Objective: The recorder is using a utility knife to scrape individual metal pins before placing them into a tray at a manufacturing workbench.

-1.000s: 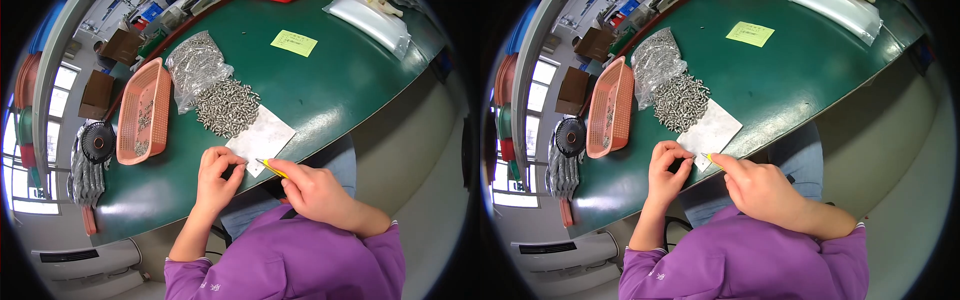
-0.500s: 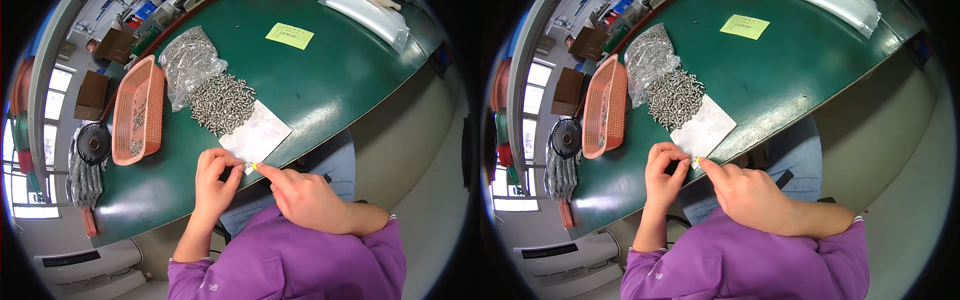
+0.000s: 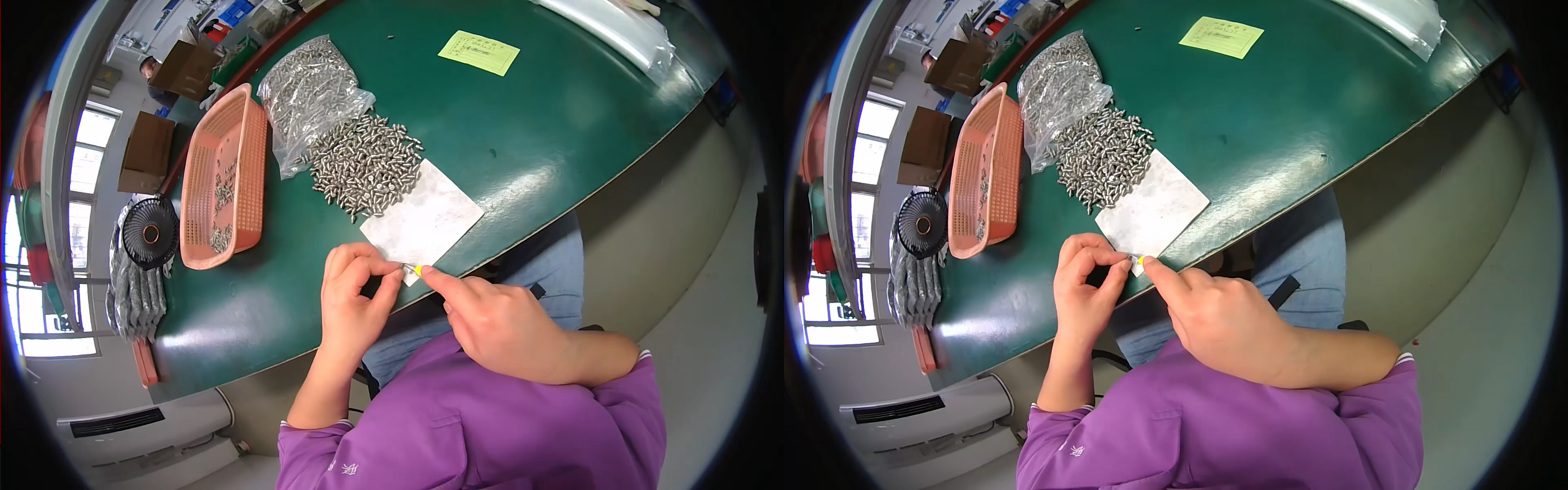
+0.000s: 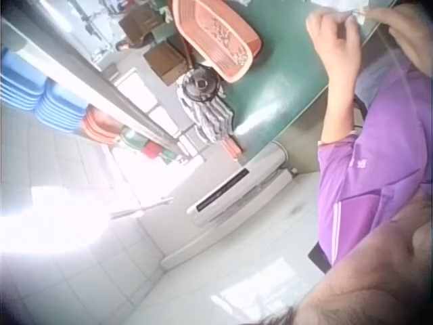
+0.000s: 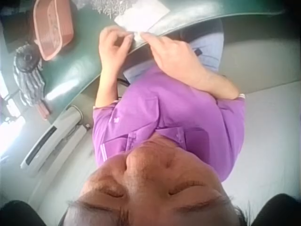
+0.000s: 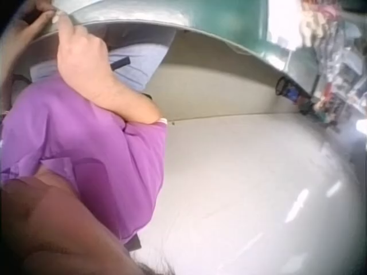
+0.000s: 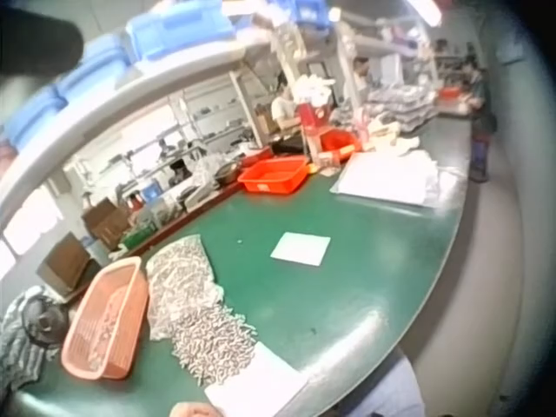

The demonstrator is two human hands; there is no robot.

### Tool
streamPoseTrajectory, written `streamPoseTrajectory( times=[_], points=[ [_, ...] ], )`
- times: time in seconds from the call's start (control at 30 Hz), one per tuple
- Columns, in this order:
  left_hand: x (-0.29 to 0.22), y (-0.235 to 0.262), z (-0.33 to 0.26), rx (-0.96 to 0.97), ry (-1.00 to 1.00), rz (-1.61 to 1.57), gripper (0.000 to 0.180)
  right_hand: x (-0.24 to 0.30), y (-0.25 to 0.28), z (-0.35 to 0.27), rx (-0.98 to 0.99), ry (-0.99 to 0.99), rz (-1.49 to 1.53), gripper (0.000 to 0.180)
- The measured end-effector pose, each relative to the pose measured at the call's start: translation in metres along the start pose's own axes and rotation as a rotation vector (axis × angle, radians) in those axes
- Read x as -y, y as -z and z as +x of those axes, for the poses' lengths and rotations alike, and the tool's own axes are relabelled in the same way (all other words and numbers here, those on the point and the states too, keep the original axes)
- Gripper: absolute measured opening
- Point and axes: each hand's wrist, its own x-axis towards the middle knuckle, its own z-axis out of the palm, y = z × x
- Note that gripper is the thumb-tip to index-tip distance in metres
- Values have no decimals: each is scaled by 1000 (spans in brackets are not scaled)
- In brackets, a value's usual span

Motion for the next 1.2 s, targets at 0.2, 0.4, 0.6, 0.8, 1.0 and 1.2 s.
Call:
streamPoseTrajectory(
  times=[0.2, 0.4, 0.6, 0.8, 1.0, 1.2],
  points=[
    [-2, 2, 2, 9, 2, -6, 14, -2, -2, 1, -15, 22, -10, 48],
    [-4, 5, 7, 43, -17, 24, 14, 5, 12, 11, 65, 76, -144, 52],
    [-2, 4, 3, 18, 6, -10, 14, 2, 12, 10, 61, 51, -128, 50],
    [27, 46, 13, -341, 164, -394, 8, -41, 54, 40, -475, -21, 332, 39],
    [87, 144, 59, -750, 110, 243, 20, -106, 72, 72, -573, -247, 427, 36],
    [47, 74, 51, -206, 28, 148, 8, -105, 71, 71, -563, -217, 257, 35]
  ],
)
